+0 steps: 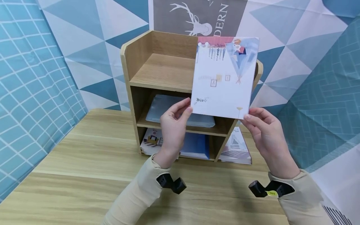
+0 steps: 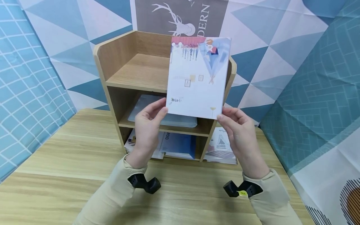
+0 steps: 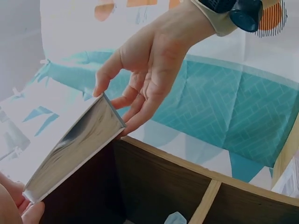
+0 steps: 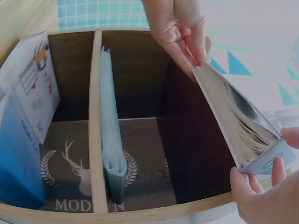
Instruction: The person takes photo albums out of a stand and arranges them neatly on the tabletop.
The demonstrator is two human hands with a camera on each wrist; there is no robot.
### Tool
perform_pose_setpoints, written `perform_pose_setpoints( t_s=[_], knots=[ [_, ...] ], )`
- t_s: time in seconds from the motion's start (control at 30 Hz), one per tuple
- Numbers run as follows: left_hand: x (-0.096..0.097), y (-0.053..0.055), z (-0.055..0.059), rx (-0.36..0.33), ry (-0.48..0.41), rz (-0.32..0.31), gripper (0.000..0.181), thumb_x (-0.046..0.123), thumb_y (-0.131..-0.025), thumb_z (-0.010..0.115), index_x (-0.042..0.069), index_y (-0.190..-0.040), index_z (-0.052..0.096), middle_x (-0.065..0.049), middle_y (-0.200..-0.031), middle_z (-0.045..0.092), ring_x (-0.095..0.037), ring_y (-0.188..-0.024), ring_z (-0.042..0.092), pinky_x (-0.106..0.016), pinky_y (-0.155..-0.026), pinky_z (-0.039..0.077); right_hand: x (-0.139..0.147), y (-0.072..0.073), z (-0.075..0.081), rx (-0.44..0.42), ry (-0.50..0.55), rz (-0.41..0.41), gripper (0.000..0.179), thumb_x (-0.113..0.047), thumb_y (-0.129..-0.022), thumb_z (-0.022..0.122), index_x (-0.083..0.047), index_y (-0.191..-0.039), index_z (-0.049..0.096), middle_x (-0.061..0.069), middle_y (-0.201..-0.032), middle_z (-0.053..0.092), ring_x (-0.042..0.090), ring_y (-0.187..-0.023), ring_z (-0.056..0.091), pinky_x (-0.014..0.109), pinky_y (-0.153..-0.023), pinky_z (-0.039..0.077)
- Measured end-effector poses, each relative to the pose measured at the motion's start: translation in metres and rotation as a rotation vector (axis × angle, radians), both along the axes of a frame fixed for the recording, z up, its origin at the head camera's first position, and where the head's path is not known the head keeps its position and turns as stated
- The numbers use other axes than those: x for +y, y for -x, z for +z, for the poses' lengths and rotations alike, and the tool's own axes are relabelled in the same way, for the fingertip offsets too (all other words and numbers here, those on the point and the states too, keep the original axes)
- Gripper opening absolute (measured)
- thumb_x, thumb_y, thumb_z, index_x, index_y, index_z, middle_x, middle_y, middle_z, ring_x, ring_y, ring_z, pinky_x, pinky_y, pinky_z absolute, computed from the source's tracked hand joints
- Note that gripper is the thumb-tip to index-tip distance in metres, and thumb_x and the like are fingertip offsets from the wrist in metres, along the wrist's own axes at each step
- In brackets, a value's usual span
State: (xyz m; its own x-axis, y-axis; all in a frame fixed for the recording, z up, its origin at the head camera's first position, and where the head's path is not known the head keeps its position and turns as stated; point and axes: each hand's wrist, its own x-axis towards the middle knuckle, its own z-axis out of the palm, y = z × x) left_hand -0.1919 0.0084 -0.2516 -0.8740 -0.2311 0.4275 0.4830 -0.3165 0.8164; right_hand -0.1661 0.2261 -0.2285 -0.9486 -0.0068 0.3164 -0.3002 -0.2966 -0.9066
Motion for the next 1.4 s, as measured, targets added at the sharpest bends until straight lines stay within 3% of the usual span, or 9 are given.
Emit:
perform_pose_setpoints(
  t_s=[0.13, 0.27, 0.53, 0.8, 1.17, 1.4],
  knots=[
    [-0.001, 0.0, -0.005, -0.034, -0.021, -0.03, 0.028, -0.001, -0.085, 0.059, -0.003, -0.112, 0.062, -0.015, -0.109, 0.063, -0.019, -0.096, 0.06, -0.022, -0.082, 0.05, 0.0, -0.001, -0.005, 0.002, -0.039, -0.026, 0.019, 0.0, -0.084, 0.06, -0.007, -0.101, 0.059, 0.004, -0.097, 0.056, 0.013, -0.089, 0.059, 0.021, -0.086, 0.047],
    [-0.002, -0.001, -0.012, -0.063, -0.013, -0.066, 0.028, -0.002, -0.086, 0.057, -0.004, -0.113, 0.06, -0.016, -0.111, 0.062, -0.018, -0.096, 0.06, -0.02, -0.081, 0.05, 0.002, -0.001, -0.009, 0.002, -0.026, -0.002, 0.028, 0.002, -0.085, 0.058, -0.007, -0.111, 0.058, 0.005, -0.104, 0.057, 0.013, -0.093, 0.058, 0.02, -0.085, 0.047],
    [-0.005, -0.001, -0.021, -0.094, 0.04, -0.11, 0.028, -0.003, -0.086, 0.055, -0.007, -0.114, 0.058, -0.018, -0.111, 0.061, -0.015, -0.094, 0.06, -0.018, -0.08, 0.049, 0.004, -0.002, -0.015, -0.011, -0.136, -0.04, 0.046, -0.002, -0.084, 0.06, -0.003, -0.129, 0.049, 0.004, -0.113, 0.052, 0.014, -0.098, 0.051, 0.016, -0.087, 0.045],
    [-0.005, -0.002, -0.03, -0.105, 0.005, -0.152, 0.03, -0.006, -0.085, 0.056, -0.008, -0.114, 0.057, -0.021, -0.113, 0.06, -0.015, -0.097, 0.061, -0.02, -0.082, 0.049, 0.002, -0.006, -0.021, 0.009, -0.127, -0.02, 0.046, -0.001, -0.086, 0.058, -0.006, -0.131, 0.049, 0.004, -0.117, 0.052, 0.013, -0.096, 0.052, 0.017, -0.088, 0.044],
    [-0.006, -0.005, -0.04, -0.091, -0.068, -0.161, 0.03, -0.009, -0.084, 0.055, -0.012, -0.114, 0.055, -0.023, -0.111, 0.06, -0.013, -0.096, 0.061, -0.022, -0.084, 0.049, 0.001, -0.009, -0.027, 0.01, -0.155, -0.005, 0.044, 0.002, -0.086, 0.057, -0.004, -0.129, 0.049, 0.004, -0.115, 0.052, 0.014, -0.097, 0.05, 0.015, -0.084, 0.047],
    [-0.005, -0.007, -0.042, -0.079, -0.068, -0.164, 0.029, -0.008, -0.084, 0.055, -0.012, -0.113, 0.055, -0.022, -0.111, 0.061, -0.012, -0.095, 0.061, -0.022, -0.084, 0.049, 0.003, -0.013, -0.03, 0.05, -0.161, -0.005, 0.042, 0.008, -0.085, 0.054, -0.004, -0.125, 0.051, 0.005, -0.113, 0.054, 0.014, -0.095, 0.052, 0.016, -0.084, 0.048]
  ],
)
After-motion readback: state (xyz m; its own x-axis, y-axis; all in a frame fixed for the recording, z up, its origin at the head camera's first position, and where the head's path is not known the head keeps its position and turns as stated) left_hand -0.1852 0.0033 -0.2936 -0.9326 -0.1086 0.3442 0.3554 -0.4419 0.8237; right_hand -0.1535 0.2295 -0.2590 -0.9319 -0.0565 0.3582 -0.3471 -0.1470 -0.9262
